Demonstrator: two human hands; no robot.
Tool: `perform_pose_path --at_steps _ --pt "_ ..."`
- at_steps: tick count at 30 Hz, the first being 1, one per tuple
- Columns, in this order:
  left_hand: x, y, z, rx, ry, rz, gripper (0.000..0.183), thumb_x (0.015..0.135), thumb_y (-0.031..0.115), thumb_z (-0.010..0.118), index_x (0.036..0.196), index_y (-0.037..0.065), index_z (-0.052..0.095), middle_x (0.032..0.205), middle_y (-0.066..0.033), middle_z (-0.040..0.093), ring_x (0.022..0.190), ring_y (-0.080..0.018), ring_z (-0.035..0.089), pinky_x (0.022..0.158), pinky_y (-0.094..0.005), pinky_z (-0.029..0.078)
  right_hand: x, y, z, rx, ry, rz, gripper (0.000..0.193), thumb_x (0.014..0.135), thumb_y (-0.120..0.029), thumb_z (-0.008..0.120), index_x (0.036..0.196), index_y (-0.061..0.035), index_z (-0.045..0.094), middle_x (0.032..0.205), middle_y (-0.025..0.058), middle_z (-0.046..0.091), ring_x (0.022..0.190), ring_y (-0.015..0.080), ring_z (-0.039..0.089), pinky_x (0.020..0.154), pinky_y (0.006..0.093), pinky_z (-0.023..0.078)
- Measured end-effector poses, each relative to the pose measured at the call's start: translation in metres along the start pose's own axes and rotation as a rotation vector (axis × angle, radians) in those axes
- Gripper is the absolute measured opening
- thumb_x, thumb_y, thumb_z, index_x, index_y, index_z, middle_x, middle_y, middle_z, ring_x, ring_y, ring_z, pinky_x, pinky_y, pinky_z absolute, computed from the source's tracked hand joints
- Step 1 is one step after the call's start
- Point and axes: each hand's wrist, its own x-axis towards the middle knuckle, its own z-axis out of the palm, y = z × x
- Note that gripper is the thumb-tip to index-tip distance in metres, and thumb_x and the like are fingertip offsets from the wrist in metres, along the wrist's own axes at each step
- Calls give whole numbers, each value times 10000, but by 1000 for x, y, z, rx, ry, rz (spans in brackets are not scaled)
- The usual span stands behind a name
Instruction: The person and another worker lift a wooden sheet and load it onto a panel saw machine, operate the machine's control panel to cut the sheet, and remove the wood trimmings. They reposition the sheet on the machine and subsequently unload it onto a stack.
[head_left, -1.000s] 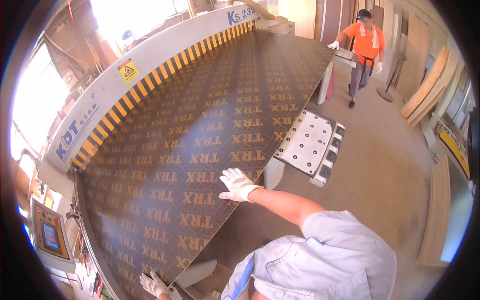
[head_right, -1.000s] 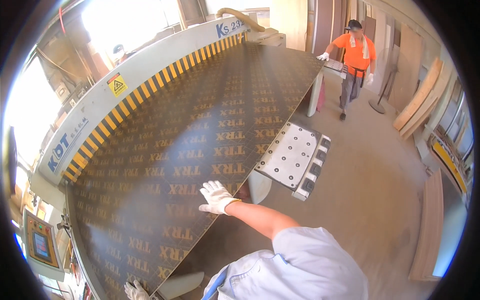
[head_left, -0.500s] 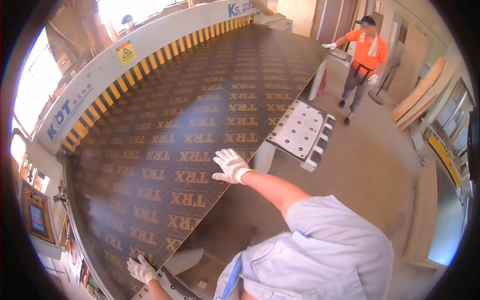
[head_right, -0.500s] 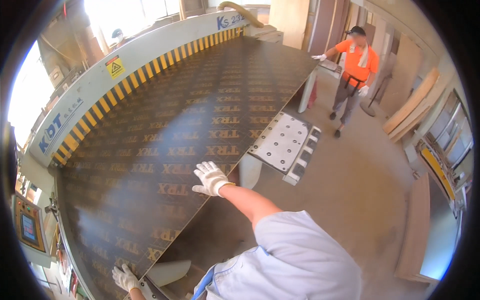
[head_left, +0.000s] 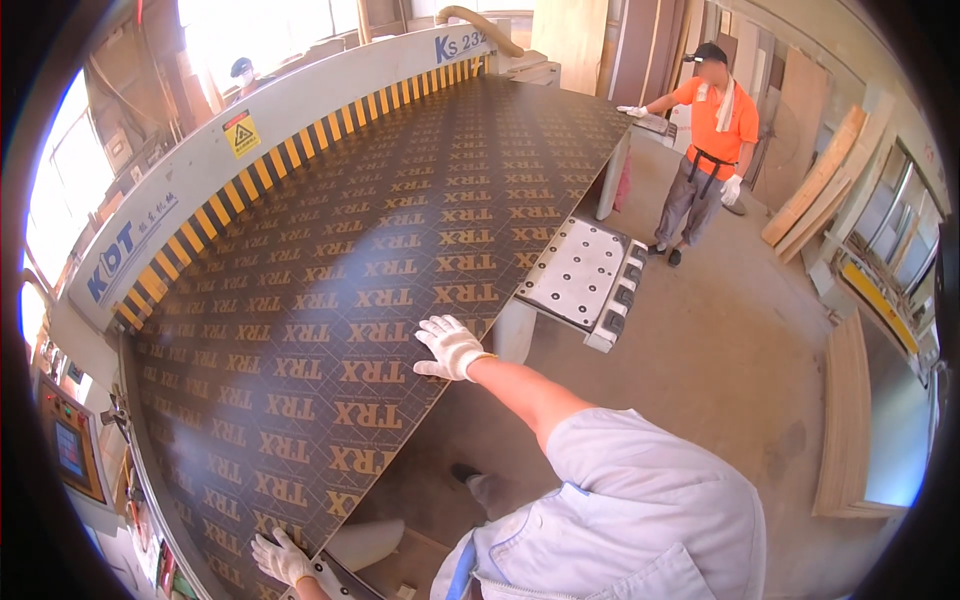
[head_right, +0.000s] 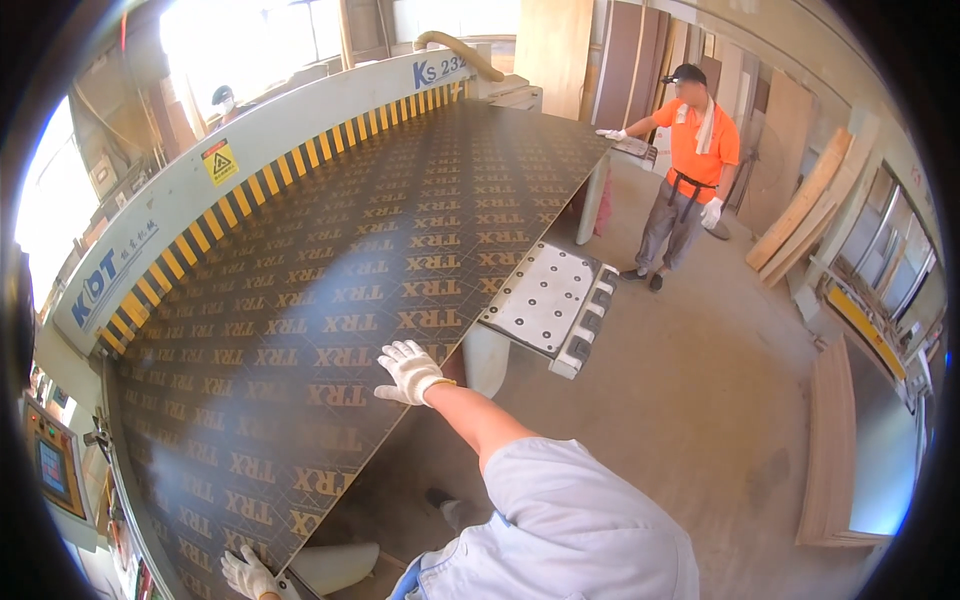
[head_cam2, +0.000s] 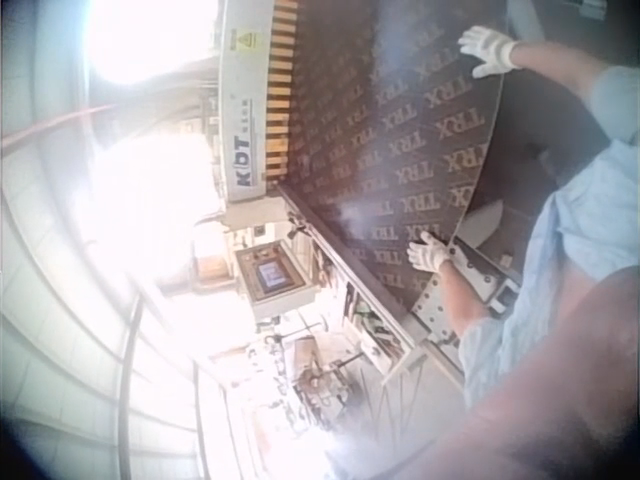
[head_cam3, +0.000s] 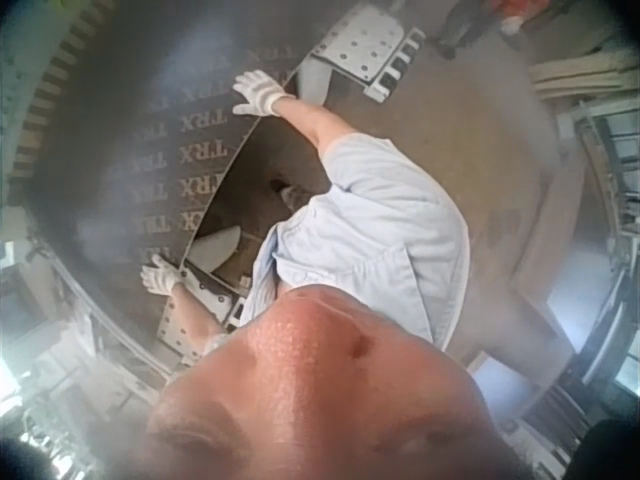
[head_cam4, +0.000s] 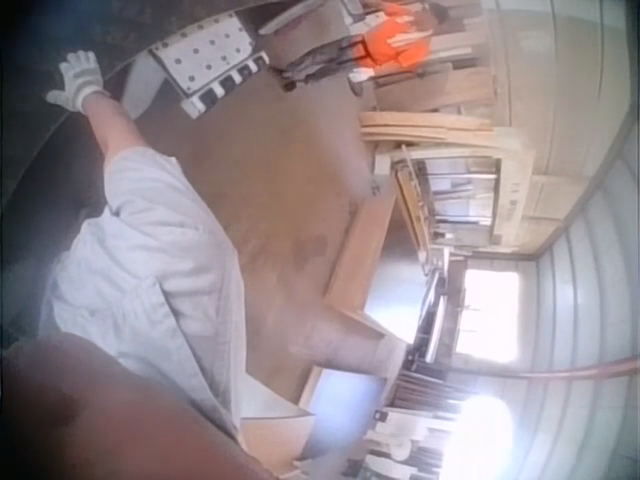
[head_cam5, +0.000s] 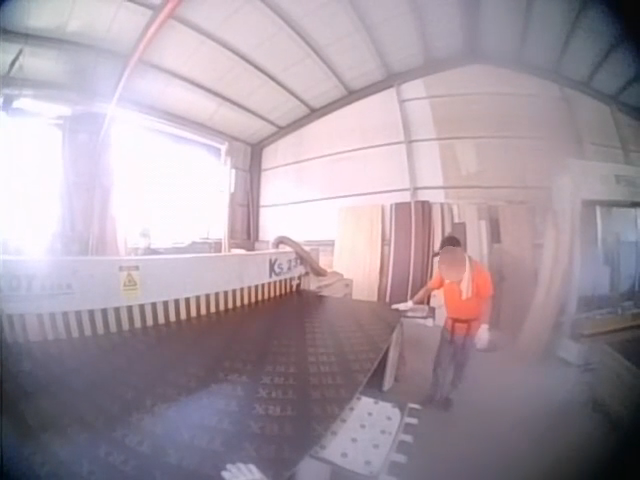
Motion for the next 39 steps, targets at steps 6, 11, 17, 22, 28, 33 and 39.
perform_pose_path --at_steps 6,11,17,22,28,33,39 --pt "0 -1 0 -5 -9 -8 789 1208 636 403 1753 70 472 1828 -175 441 1702 -372 359 1406 -540 248 2 -1 1 -7 21 -2 921 1073 -730 628 1704 -64 550 1836 195 438 1733 390 334 1442 507 212" --pt "-1 3 -5 10 -22 -11 788 1209 640 395 1757 79 468 1831 -171 436 1705 -378 353 1412 -539 242 1 -1 -3 -9 6 8 930 1069 -736 629 1713 -72 540 1841 187 433 1736 380 330 1442 504 208" --pt "2 0 1 -7 -5 -4 789 1206 636 403 1755 73 467 1834 -173 431 1708 -380 348 1414 -538 235 0 0 -6 -17 6 12 937 1067 -742 627 1717 -74 534 1843 182 433 1735 371 333 1440 498 209" --pt "2 3 -1 -35 9 12 781 1203 613 422 1744 52 476 1831 -189 433 1700 -388 362 1407 -541 247 -2 1 -8 -12 22 19 922 1069 -730 633 1707 -70 549 1834 192 443 1732 390 338 1440 506 216" --pt "-3 -17 -3 -166 251 108 666 1074 490 660 1488 -28 718 1592 -268 681 1495 -440 602 1281 -547 438 4 -18 -11 4 93 -59 887 1013 -700 708 1594 -32 656 1749 230 544 1645 414 460 1376 512 336" --pt "16 -26 24 -167 169 65 715 1085 522 586 1601 29 637 1740 -221 544 1621 -414 443 1374 -567 271 5 -12 0 -40 94 -40 910 1014 -727 687 1620 -51 638 1773 204 524 1674 401 421 1393 524 287" --pt "9 -19 5 -168 87 60 807 1095 604 537 1677 46 554 1785 -199 492 1681 -408 375 1421 -573 189 8 -6 11 -36 91 -37 901 1016 -674 734 1634 -30 611 1787 212 502 1686 419 394 1410 536 260"
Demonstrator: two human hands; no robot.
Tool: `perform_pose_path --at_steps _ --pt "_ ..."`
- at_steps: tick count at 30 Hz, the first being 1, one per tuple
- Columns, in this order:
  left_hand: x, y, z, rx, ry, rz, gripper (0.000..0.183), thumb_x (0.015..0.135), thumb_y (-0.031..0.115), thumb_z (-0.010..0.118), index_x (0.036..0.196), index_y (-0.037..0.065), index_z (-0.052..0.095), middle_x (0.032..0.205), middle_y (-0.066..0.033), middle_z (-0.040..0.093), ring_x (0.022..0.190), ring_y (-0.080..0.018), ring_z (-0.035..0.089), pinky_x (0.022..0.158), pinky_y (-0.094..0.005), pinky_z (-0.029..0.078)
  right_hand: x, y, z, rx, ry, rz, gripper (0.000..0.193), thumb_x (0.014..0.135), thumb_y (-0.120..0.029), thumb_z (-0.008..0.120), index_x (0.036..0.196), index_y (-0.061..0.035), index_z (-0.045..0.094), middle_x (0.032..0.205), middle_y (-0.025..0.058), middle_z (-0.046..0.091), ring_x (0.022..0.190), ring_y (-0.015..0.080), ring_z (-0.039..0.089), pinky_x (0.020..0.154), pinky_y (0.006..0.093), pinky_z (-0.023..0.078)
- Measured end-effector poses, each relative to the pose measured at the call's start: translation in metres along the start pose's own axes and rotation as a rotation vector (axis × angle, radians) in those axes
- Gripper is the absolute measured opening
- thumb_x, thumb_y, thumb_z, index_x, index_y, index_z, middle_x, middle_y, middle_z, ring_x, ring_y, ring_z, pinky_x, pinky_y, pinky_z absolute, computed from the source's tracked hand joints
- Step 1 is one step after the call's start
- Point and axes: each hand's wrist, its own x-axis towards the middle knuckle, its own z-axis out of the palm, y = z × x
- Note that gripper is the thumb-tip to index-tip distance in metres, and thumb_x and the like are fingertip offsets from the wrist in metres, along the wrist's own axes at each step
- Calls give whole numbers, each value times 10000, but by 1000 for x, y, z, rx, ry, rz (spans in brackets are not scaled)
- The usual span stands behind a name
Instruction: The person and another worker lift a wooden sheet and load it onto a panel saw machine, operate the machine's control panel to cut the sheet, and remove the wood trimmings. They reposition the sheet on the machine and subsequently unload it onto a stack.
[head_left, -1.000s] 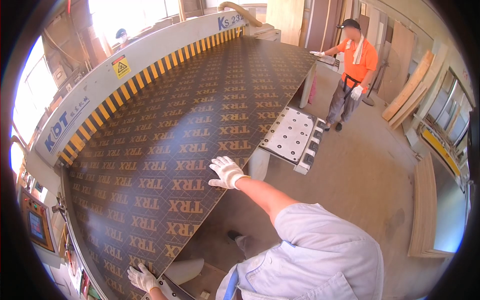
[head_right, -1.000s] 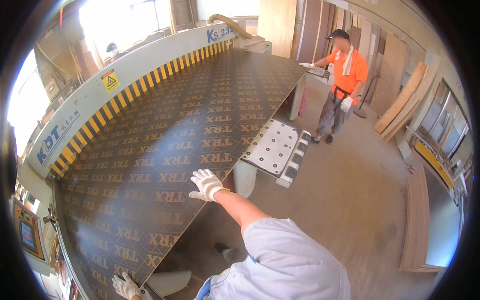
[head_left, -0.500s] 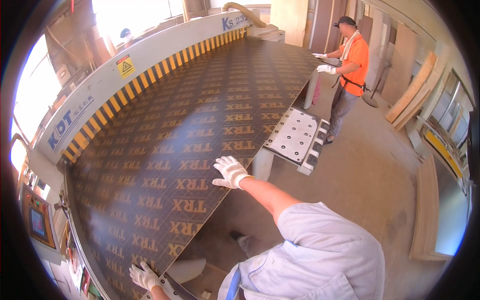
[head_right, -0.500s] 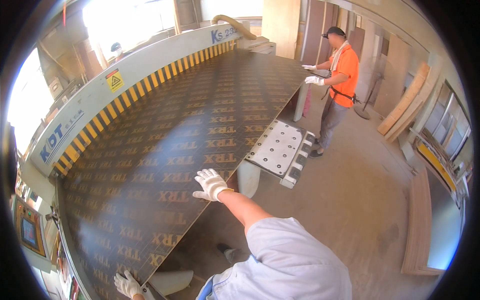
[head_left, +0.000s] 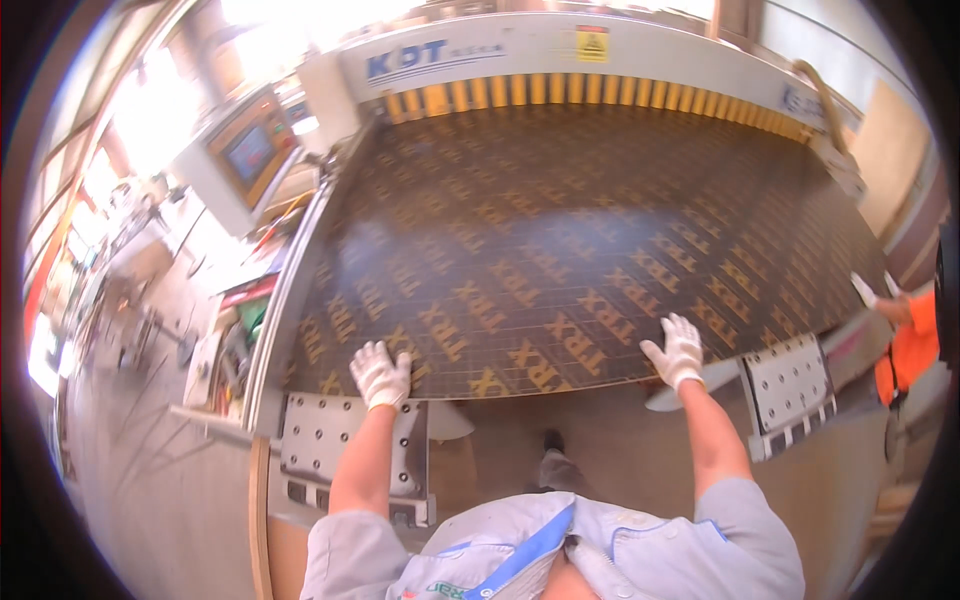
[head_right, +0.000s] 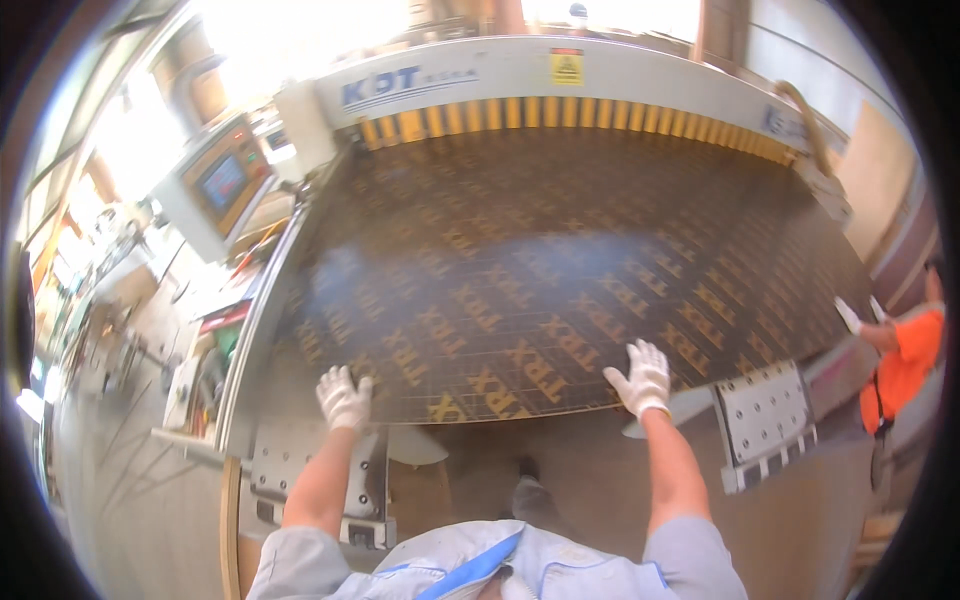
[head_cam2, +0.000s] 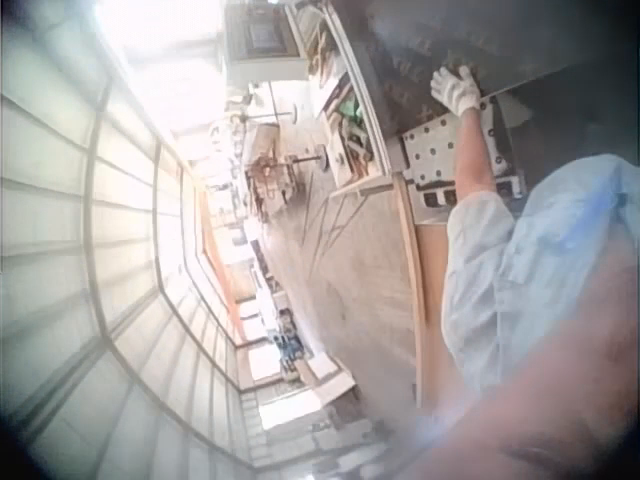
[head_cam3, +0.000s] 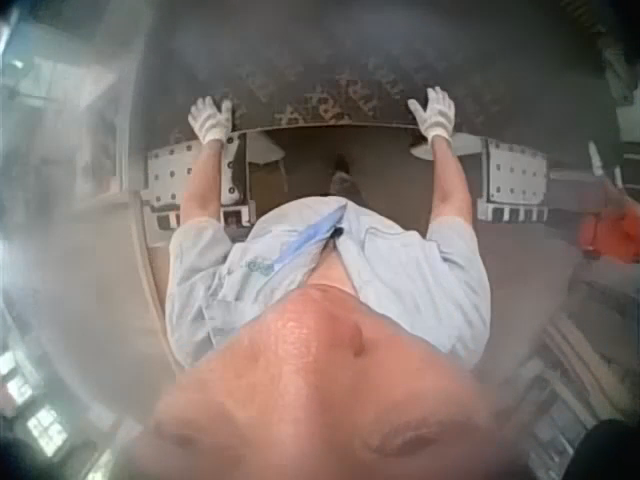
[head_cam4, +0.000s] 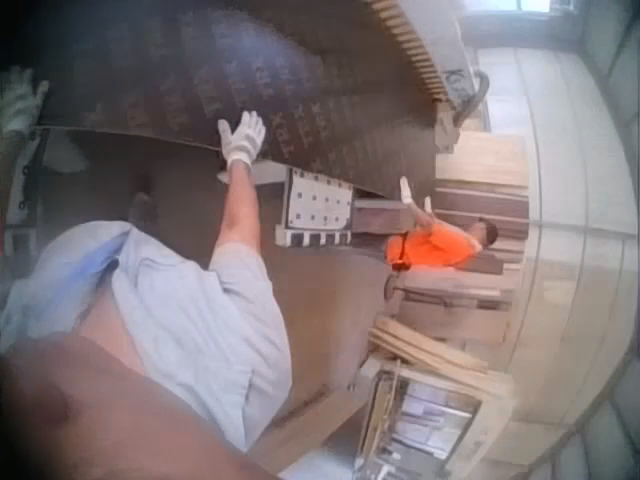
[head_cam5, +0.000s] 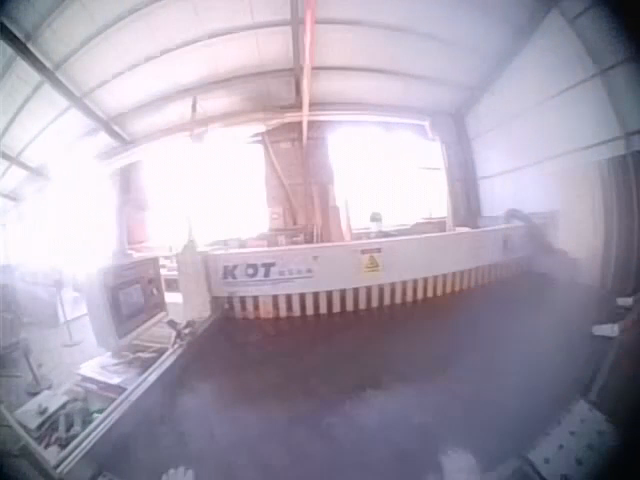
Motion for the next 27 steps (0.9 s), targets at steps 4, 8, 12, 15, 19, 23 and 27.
perform_pose_path --at_steps 4,8,12,15,19,23,27 --pt "-2 -3 0 -38 0 -30 836 1114 635 528 1711 51 520 1819 -190 452 1726 -401 315 1441 -569 144 -1 0 6 23 3 -35 881 1022 -622 767 1640 -16 600 1786 225 500 1687 422 396 1420 533 251" --pt "-5 -6 -7 -28 -39 -63 842 1122 633 520 1737 59 498 1853 -187 410 1745 -393 285 1445 -558 126 1 -8 4 20 -25 -26 865 1037 -601 761 1654 -22 582 1793 223 491 1699 415 380 1428 531 244" --pt "-3 -3 -13 -34 -78 -69 836 1129 634 514 1750 74 486 1862 -173 396 1750 -385 273 1443 -554 131 2 -8 5 11 -33 -10 838 1041 -554 759 1657 -14 583 1794 225 489 1697 419 378 1421 518 246" --pt "-1 -12 0 -45 12 -33 849 1106 634 561 1722 52 511 1813 -188 450 1702 -418 332 1423 -597 165 2 -11 3 -5 -21 -2 831 1038 -566 756 1644 -19 604 1797 219 491 1691 430 388 1423 527 246" --pt "1 -10 6 -58 31 -41 847 1104 631 567 1710 41 525 1812 -200 448 1707 -420 325 1424 -597 161 2 -5 5 -27 -49 5 862 1050 -570 741 1681 -12 557 1807 235 468 1694 435 379 1424 530 243" --pt "-1 -13 3 -73 10 -38 857 1111 633 557 1728 40 505 1833 -204 420 1735 -421 283 1431 -592 144 4 -6 6 -32 -50 -8 839 1062 -558 731 1680 -17 561 1807 229 470 1692 436 379 1422 528 246" --pt "-3 -12 4 -69 35 -39 858 1104 638 561 1724 47 508 1825 -208 430 1719 -422 317 1432 -581 162 4 -6 3 -45 -42 -14 829 1070 -562 727 1677 -21 569 1811 220 468 1696 427 375 1422 522 248"
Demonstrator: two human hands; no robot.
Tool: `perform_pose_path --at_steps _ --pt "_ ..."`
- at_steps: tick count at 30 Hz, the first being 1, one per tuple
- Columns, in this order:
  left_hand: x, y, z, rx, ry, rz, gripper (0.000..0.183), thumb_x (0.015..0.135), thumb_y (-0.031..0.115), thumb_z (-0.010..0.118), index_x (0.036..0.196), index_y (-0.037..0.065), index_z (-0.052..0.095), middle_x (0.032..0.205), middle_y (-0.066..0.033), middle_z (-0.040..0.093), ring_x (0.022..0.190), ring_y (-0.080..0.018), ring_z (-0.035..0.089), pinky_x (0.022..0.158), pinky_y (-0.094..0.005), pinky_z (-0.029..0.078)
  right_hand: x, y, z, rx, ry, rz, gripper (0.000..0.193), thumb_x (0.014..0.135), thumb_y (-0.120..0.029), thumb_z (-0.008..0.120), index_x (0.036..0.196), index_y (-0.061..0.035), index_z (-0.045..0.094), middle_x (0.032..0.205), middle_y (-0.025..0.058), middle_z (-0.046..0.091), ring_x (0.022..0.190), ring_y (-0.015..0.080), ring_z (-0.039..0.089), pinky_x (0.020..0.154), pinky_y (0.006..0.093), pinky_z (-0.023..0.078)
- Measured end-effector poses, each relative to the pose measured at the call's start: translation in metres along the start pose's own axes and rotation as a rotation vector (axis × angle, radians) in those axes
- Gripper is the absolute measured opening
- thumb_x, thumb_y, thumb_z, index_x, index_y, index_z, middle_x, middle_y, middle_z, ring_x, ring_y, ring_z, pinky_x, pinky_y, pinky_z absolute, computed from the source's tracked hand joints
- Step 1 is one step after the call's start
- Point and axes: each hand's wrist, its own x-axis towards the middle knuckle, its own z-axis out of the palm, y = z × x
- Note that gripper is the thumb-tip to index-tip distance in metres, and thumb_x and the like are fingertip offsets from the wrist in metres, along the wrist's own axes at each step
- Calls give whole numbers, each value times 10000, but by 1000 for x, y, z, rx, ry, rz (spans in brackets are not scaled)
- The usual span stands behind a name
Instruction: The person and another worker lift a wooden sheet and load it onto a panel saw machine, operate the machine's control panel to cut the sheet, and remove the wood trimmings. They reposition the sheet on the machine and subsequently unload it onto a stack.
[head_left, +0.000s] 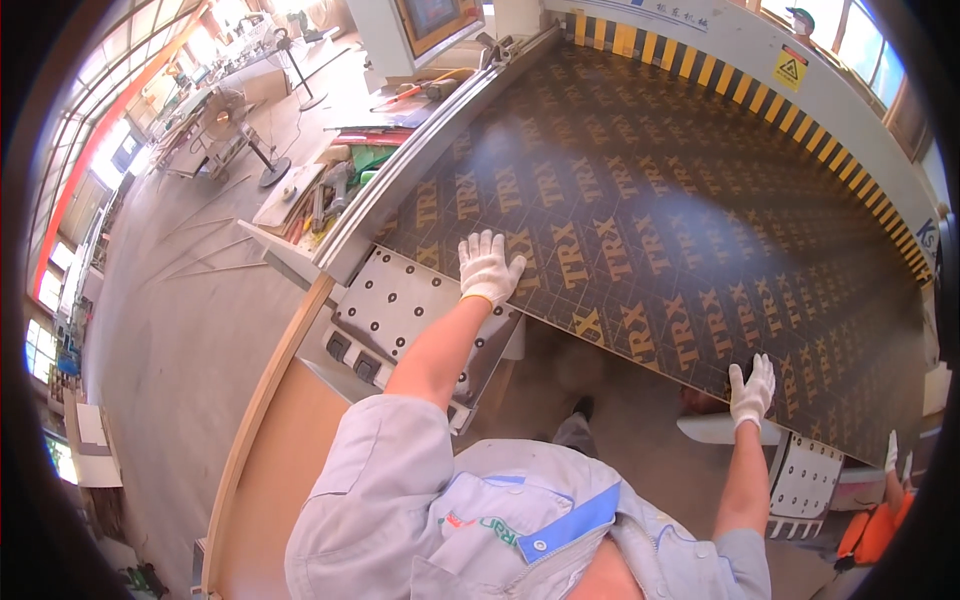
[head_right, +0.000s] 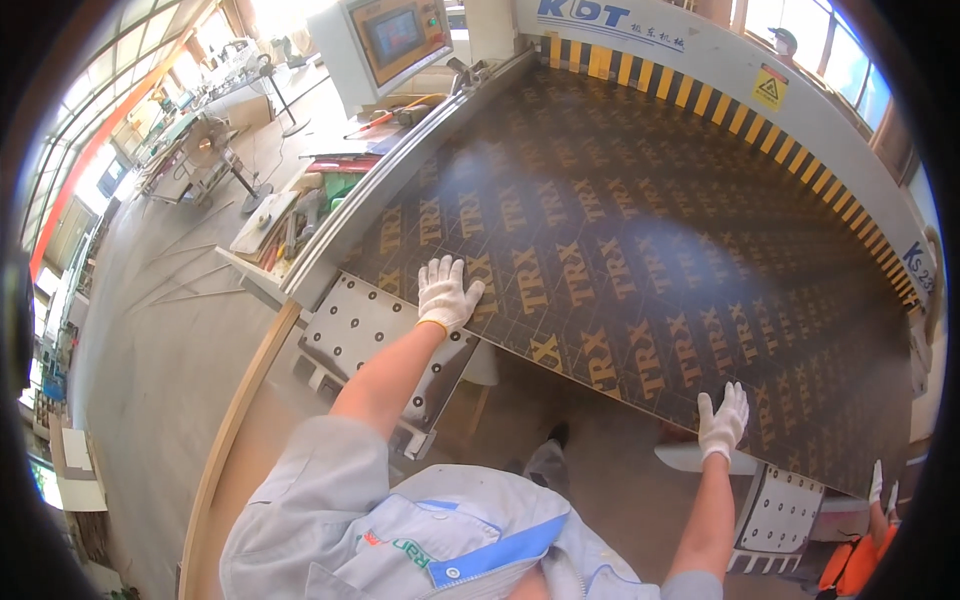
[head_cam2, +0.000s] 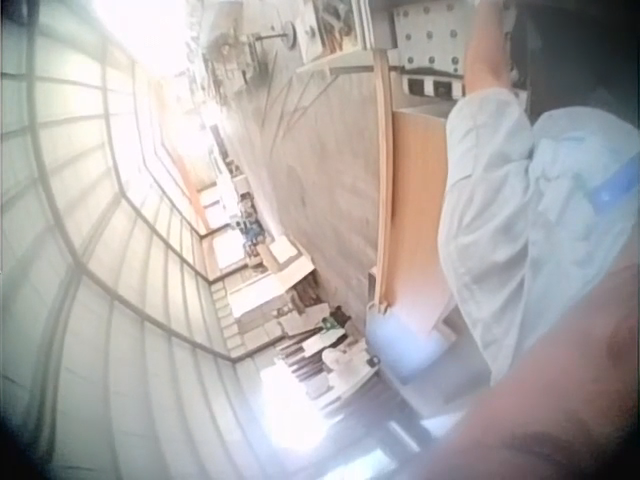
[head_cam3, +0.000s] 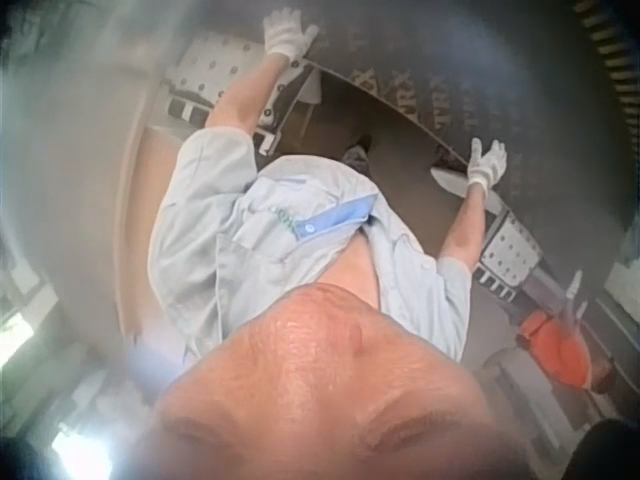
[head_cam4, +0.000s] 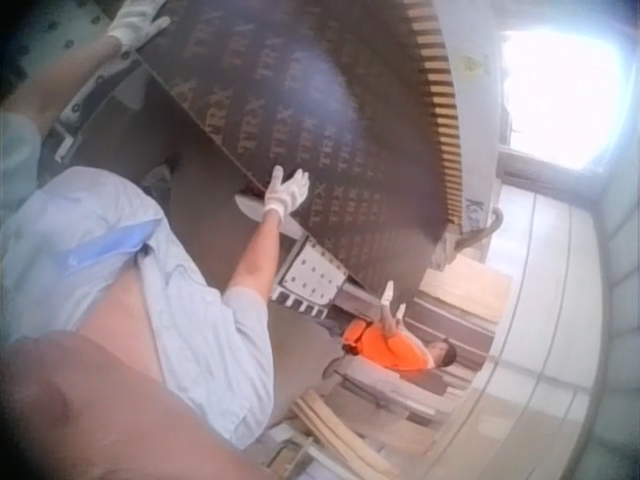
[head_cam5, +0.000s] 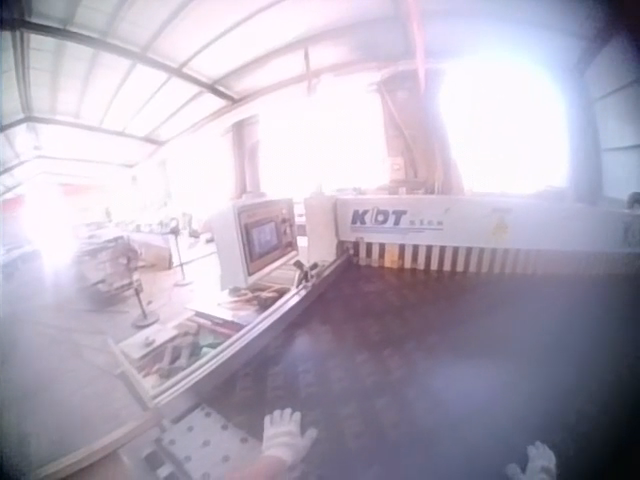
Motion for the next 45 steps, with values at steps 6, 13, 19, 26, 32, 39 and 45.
perform_pose_path --at_steps 6,13,19,26,32,39,45 --pt "-1 1 -4 -3 -11 -2 861 1105 639 563 1726 46 504 1830 -207 422 1725 -423 307 1434 -575 161 -2 -1 -2 8 -19 12 810 1073 -536 733 1675 -19 571 1814 217 467 1696 424 374 1421 519 250" --pt "-1 -1 -1 -19 12 -3 843 1101 615 593 1716 43 514 1812 -195 438 1714 -416 309 1429 -589 149 -2 -5 -7 10 -19 4 797 1074 -524 736 1660 -7 584 1809 218 473 1698 425 372 1420 514 248" --pt "-2 1 -3 -10 27 1 821 1095 609 602 1689 46 540 1794 -185 455 1697 -409 330 1422 -587 166 0 -4 -8 12 -12 -5 801 1073 -525 735 1658 -1 580 1806 216 477 1692 423 382 1414 513 255" --pt "-3 16 -23 6 -69 -38 845 1118 638 557 1738 67 497 1846 -181 415 1739 -390 295 1443 -547 154 -5 -2 -13 -2 -34 0 781 1102 -520 700 1672 -3 568 1818 205 459 1700 418 358 1414 514 250" --pt "-3 15 -13 72 -7 -96 799 1118 616 567 1696 64 565 1843 -182 433 1710 -401 371 1422 -524 252 -2 -7 -21 14 -64 -50 828 1099 -529 694 1680 37 531 1822 254 428 1709 434 341 1423 535 212" --pt "-12 261 -116 282 -722 521 450 1013 378 612 1229 96 888 1228 -192 857 1144 -398 823 979 -547 636 -6 11 -19 3 -69 -88 849 1114 -569 651 1696 31 502 1821 264 421 1704 464 328 1424 563 190" --pt "-154 476 -302 -578 -222 1284 212 905 329 786 828 132 789 827 -87 761 874 -328 816 673 -467 620 -19 30 -25 -45 3 -150 736 1142 -414 622 1727 3 461 1754 292 467 1676 458 379 1389 540 311"
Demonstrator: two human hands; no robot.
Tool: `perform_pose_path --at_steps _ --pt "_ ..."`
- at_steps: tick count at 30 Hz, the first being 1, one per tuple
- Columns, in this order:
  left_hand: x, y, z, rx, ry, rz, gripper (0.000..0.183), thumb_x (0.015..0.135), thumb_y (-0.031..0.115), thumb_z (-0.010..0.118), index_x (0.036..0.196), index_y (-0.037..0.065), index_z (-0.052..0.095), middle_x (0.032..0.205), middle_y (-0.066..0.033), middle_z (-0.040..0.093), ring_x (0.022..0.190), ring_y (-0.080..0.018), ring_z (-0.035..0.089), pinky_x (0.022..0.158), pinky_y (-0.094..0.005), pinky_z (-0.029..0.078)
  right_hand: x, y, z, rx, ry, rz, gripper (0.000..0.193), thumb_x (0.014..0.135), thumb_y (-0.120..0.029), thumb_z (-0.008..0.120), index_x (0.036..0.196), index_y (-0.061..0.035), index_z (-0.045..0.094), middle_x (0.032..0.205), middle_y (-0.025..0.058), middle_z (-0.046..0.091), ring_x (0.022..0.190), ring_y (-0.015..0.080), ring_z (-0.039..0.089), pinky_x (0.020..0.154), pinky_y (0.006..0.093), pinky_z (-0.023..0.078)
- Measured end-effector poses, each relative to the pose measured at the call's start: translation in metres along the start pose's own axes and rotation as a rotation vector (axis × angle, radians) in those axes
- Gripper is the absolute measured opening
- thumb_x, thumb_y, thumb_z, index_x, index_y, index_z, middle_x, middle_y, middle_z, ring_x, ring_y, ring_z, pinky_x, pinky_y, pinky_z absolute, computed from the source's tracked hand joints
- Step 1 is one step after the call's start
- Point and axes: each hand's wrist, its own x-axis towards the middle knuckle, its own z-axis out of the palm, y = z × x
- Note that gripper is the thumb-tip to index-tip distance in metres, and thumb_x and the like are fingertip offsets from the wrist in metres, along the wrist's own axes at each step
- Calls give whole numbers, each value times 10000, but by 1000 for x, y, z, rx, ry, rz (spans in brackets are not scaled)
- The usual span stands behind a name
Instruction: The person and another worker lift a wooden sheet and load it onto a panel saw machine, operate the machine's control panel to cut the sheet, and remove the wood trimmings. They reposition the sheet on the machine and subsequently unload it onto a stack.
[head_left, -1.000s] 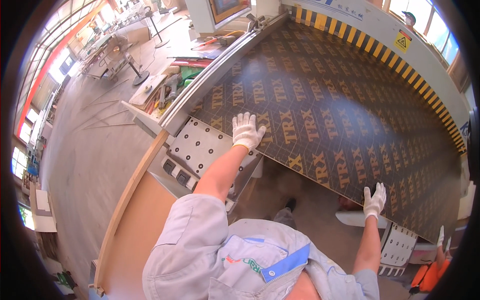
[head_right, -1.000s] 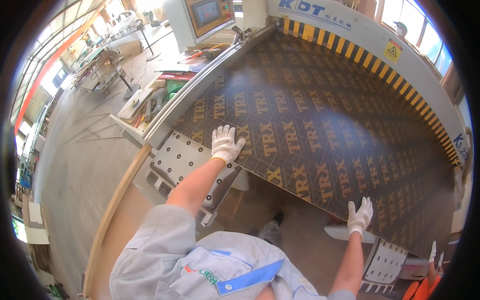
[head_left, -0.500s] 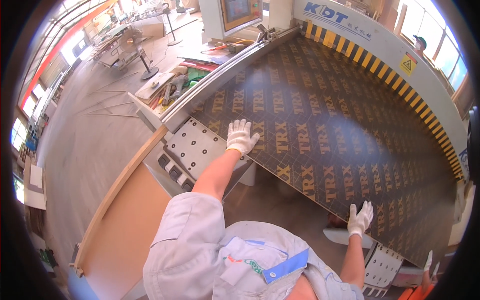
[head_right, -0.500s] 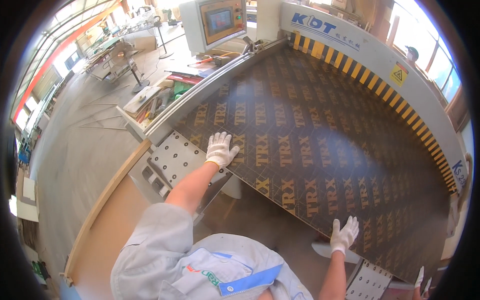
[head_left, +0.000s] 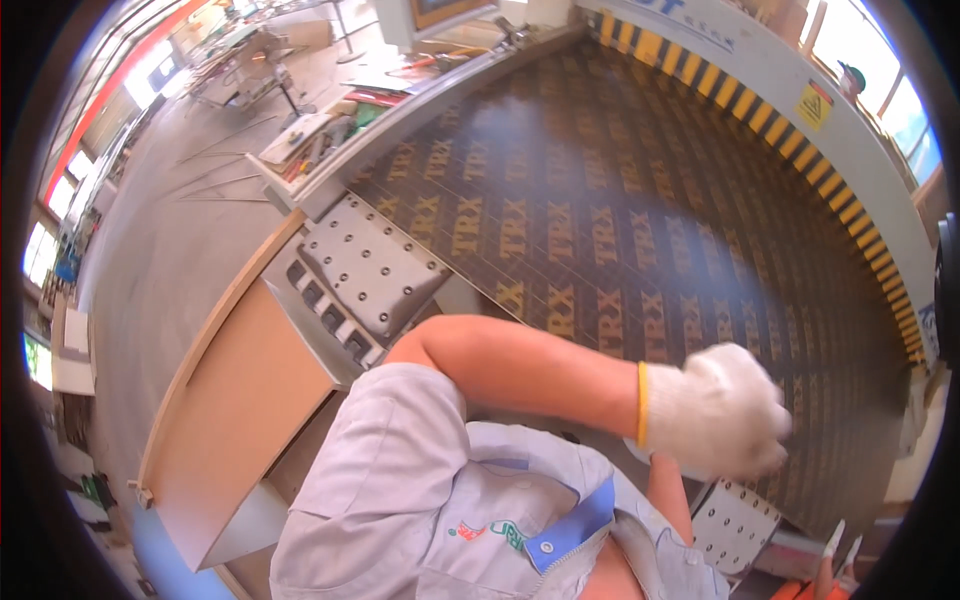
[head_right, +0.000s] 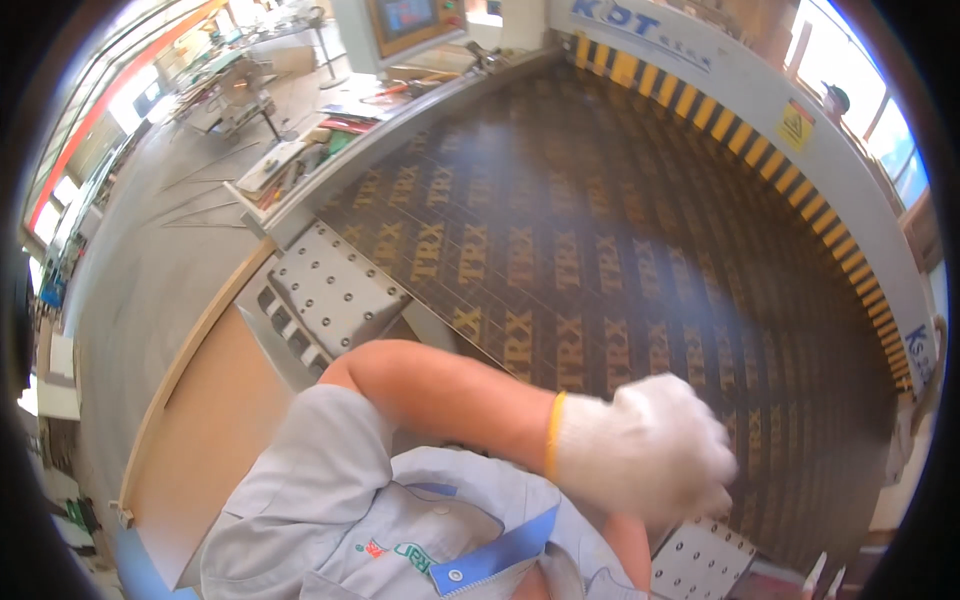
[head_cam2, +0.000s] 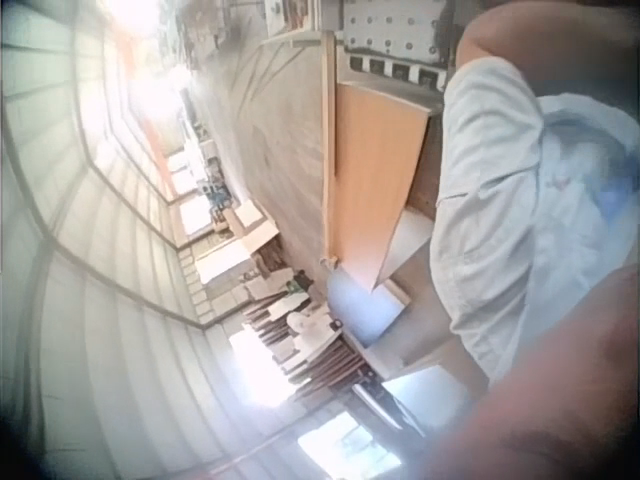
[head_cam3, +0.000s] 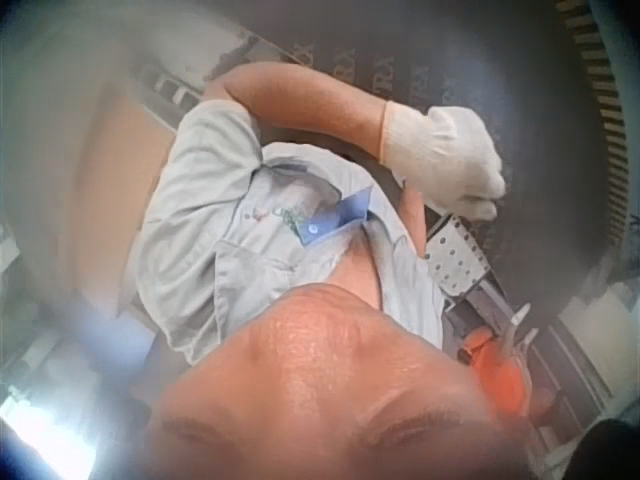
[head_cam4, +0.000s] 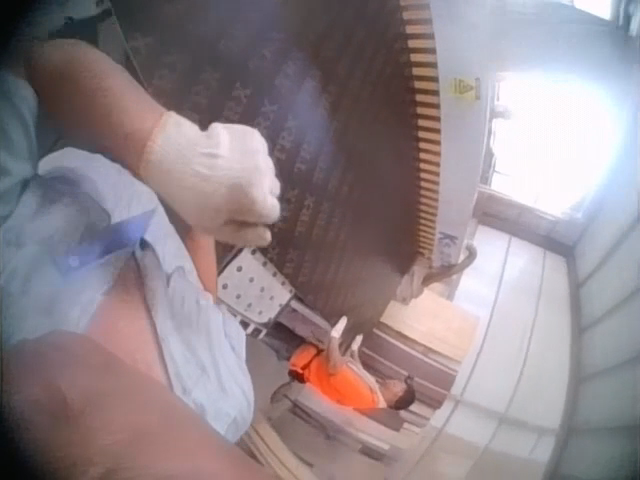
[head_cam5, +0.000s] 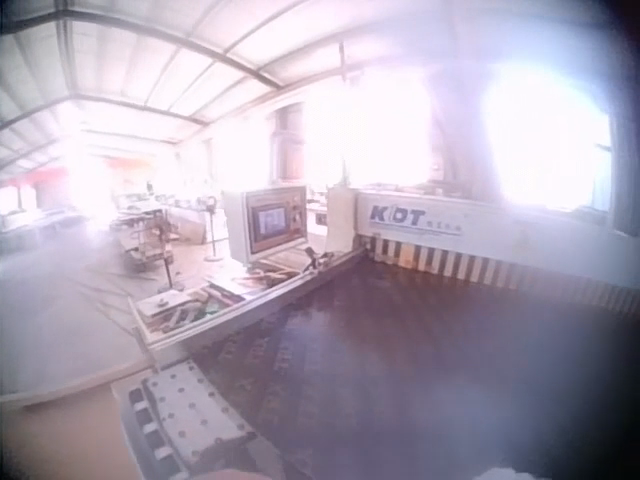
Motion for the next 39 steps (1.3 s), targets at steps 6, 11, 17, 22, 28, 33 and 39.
perform_pose_path --at_steps 6,11,17,22,28,33,39 --pt "17 108 -27 -323 995 -437 141 820 222 753 712 134 737 783 -25 721 824 -261 736 739 -402 600 14 -59 -107 -36 -339 -6 782 1197 -516 550 1772 0 423 1830 322 380 1712 474 361 1426 598 224" --pt "15 115 18 -429 1240 -445 177 846 259 777 741 132 713 826 -46 740 830 -259 751 735 -396 600 21 0 25 119 47 -168 870 1044 -593 727 1611 51 588 1726 329 509 1625 539 409 1382 658 212" --pt "20 107 47 -239 1292 -408 234 877 302 805 776 129 685 877 -71 763 837 -255 770 729 -389 601 24 12 9 176 35 -182 880 1029 -591 740 1609 49 574 1719 325 503 1616 541 403 1374 660 231" --pt "5 -9 65 227 466 -159 362 857 392 911 973 92 746 1058 -141 819 965 -261 805 838 -433 635 16 42 27 187 113 -432 953 893 -577 891 1539 64 609 1617 318 574 1554 541 470 1343 675 298" --pt "-157 -140 167 451 -303 -876 964 772 297 970 1586 25 531 1605 -272 535 1549 -499 462 1299 -634 346 6 133 -55 136 -211 -361 1053 729 -472 1047 1569 -16 605 1665 268 543 1594 474 470 1363 601 321" --pt "-229 -210 220 785 -221 -904 758 996 153 705 1696 -22 474 1732 -336 482 1581 -569 475 1318 -710 352 -4 185 1 55 57 -393 824 771 -133 836 1560 11 645 1681 287 589 1601 470 523 1381 610 338" --pt "-229 -220 223 848 -171 -847 651 1001 134 700 1607 -57 557 1640 -364 570 1497 -581 559 1245 -720 444 4 183 3 67 131 -398 743 754 -87 773 1489 9 719 1604 282 670 1538 478 602 1365 610 379"
